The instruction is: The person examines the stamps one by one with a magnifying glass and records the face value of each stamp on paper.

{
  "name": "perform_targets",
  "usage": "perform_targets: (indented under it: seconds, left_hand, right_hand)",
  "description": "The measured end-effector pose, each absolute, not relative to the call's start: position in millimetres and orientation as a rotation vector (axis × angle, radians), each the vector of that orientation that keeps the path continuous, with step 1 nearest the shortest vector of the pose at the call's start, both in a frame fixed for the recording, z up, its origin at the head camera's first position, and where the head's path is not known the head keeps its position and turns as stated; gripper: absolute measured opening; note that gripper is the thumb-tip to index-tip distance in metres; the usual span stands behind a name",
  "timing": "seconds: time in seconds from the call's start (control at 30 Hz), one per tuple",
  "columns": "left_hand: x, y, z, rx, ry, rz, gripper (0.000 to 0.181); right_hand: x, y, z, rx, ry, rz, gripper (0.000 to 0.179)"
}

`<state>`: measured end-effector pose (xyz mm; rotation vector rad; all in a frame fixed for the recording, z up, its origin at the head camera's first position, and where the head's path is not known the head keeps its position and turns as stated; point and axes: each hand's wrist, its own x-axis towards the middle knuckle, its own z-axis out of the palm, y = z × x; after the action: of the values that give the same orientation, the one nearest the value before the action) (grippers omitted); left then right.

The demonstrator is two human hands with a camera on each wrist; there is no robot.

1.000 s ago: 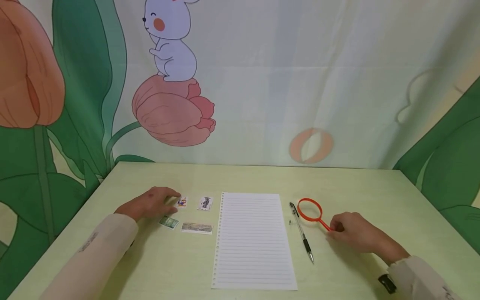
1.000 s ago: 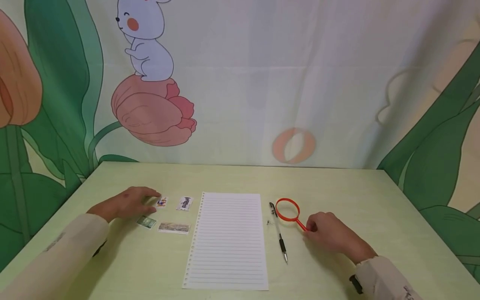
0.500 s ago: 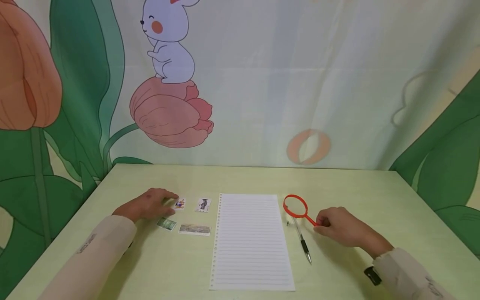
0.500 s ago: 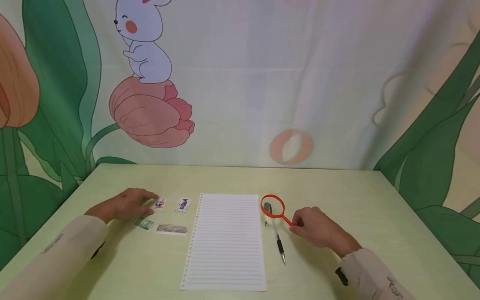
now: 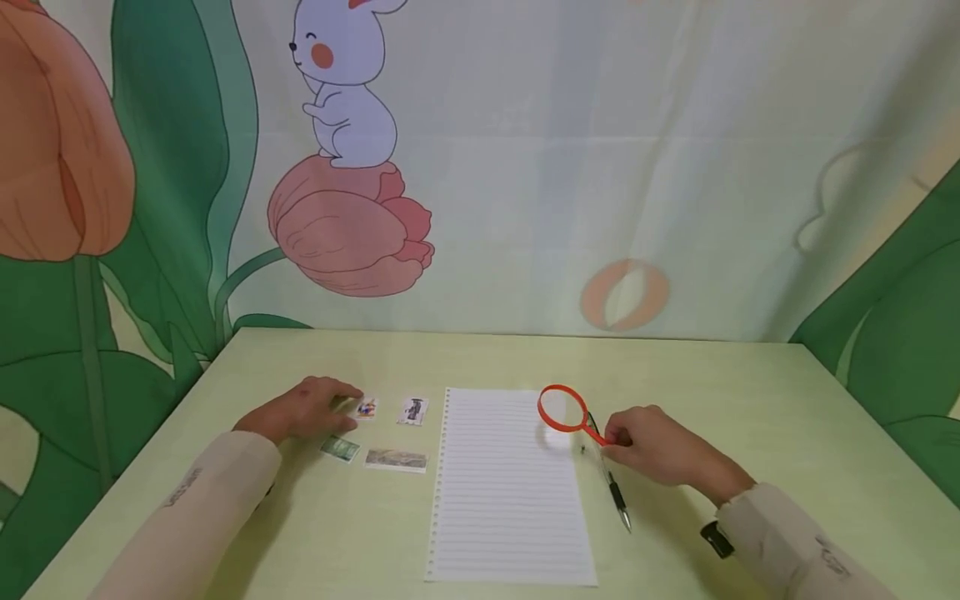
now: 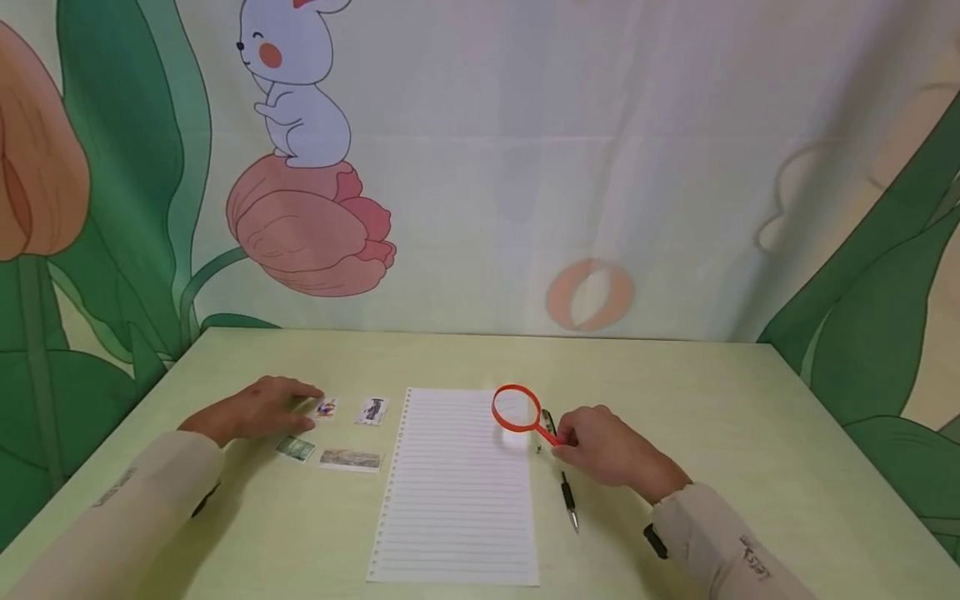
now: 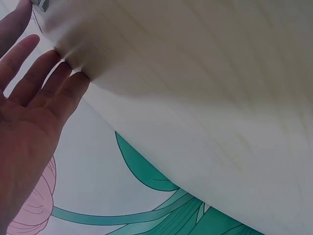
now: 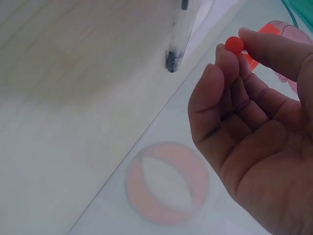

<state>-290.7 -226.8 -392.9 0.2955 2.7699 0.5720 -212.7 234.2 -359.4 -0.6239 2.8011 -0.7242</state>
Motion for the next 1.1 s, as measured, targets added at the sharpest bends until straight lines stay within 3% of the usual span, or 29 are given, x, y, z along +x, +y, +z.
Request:
perform_targets:
  seconds: [0.8,1.1]
  left_hand:
    - [-288,-228,-397,0.213,2.771,0.607,0.051]
    - [-286,-229,-392,0.291,2.783,0.622,0.048]
  right_hand:
    - [-226,179,-358,-0.779,2.768,-0.744,0.010]
    - [-229,162,-356,-0.829,2.779,-0.732,0.011]
